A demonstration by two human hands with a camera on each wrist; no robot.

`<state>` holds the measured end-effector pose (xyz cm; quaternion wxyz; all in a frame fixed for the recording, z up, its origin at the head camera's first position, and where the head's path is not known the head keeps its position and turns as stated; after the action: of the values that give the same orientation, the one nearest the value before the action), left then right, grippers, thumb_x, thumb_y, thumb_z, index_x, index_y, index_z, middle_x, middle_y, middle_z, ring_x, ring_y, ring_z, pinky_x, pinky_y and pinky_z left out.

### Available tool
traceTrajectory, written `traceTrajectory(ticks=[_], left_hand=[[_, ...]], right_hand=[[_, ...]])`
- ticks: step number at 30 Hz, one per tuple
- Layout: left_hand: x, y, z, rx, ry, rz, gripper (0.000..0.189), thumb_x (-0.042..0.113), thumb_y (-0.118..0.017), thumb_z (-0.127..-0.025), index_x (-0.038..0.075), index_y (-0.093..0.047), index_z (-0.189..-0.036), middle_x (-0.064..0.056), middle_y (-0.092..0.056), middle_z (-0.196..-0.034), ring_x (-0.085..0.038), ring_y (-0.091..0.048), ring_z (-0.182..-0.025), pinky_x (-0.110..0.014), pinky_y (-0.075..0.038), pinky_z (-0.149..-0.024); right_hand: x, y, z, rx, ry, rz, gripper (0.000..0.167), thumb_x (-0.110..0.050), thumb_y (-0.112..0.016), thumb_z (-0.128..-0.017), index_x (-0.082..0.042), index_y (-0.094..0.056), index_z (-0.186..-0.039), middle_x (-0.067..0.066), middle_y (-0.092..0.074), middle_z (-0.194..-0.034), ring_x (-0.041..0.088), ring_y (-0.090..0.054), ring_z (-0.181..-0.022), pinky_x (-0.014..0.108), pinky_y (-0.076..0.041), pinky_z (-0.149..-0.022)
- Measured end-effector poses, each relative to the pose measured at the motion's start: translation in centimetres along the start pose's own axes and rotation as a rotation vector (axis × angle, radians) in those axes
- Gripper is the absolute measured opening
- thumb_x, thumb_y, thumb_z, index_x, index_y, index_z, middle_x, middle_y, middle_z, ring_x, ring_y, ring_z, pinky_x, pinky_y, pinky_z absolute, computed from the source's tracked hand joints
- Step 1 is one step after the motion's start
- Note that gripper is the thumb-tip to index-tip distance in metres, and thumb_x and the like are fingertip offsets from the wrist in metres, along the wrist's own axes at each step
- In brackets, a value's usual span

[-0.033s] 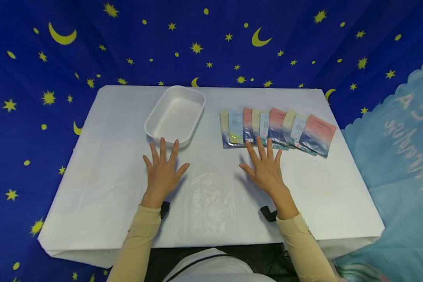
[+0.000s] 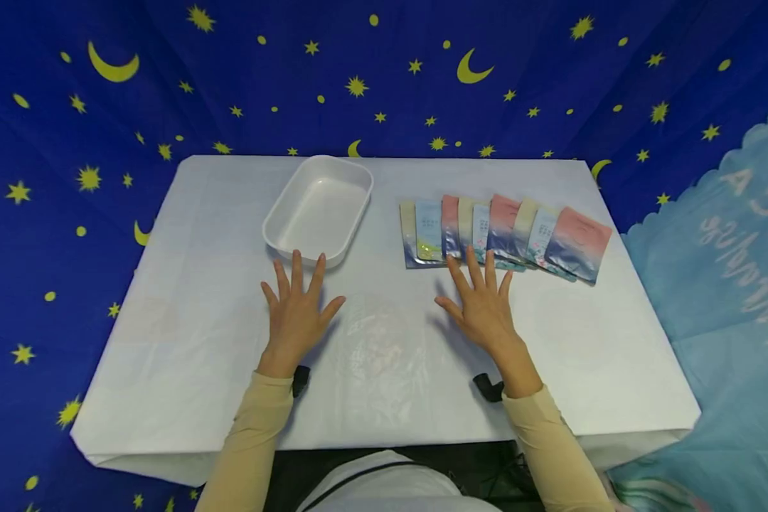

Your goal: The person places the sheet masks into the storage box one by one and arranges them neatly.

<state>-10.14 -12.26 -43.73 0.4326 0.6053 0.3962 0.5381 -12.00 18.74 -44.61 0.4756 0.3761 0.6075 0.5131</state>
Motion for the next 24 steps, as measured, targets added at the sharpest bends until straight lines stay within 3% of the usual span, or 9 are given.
traceTrajectory(ticks=[8,12,17,21,24], left_hand=[[-0.3,0.4,-0.3,0.059,-0.023,0.017,0.077,0.047,-0.056,-0.096,0.015,-0.022,-0.157,-0.031,-0.007,-0.159,-0.061,-0.005,-0.141,-0.079,-0.013,-0.103],[-0.9,1.2,-1.4,0.091,-0.043,0.033,0.078,0.045,-0.058,-0.095,0.012,-0.022,-0.157,-0.034,-0.009,-0.157,-0.063,-0.006,-0.139,-0.08,-0.014,-0.102],[-3.1,2.3,-4.8,0.119,-0.029,0.113,0.079,0.043,-0.056,-0.097,0.012,-0.016,-0.158,-0.035,-0.007,-0.157,-0.06,-0.004,-0.141,-0.079,-0.013,-0.103],[-5.7,3.0,-8.1,0.118,0.068,0.259,0.079,0.041,-0.051,-0.1,0.018,-0.004,-0.159,-0.026,0.001,-0.161,-0.05,-0.001,-0.146,-0.071,-0.012,-0.111],[-7.3,3.2,-9.9,0.104,0.139,0.358,0.079,0.039,-0.049,-0.101,0.022,0.002,-0.159,-0.021,0.002,-0.163,-0.045,-0.006,-0.148,-0.066,-0.013,-0.114]], right_hand=[[0.1,-0.3,0.2,0.025,0.007,-0.036,0.077,-0.049,-0.055,-0.095,-0.023,-0.02,-0.158,0.015,-0.006,-0.164,0.047,0.001,-0.148,0.075,-0.004,-0.108],[0.3,-0.5,0.5,0.06,0.02,-0.042,0.076,-0.048,-0.057,-0.094,-0.022,-0.022,-0.157,0.017,-0.01,-0.163,0.049,-0.003,-0.147,0.077,-0.007,-0.107],[0.5,-0.5,0.9,0.092,0.028,-0.045,0.077,-0.048,-0.057,-0.094,-0.022,-0.022,-0.157,0.017,-0.011,-0.163,0.048,-0.004,-0.148,0.077,-0.01,-0.106],[0.6,-0.4,1.1,0.106,0.023,-0.062,0.076,-0.047,-0.059,-0.093,-0.021,-0.026,-0.156,0.018,-0.015,-0.162,0.048,-0.006,-0.147,0.077,-0.011,-0.106],[0.9,-0.5,1.4,0.11,0.013,-0.067,0.075,-0.046,-0.06,-0.093,-0.02,-0.028,-0.155,0.019,-0.016,-0.161,0.05,-0.01,-0.146,0.077,-0.011,-0.106]])
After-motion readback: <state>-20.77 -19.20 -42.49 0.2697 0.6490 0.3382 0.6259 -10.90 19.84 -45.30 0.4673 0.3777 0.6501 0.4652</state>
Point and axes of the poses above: each hand's wrist, its own z-axis away from the middle knuckle, its own y-axis out of the back of the hand, x = y × z, the point moved 2 cm from there along -z, towards the middle knuckle
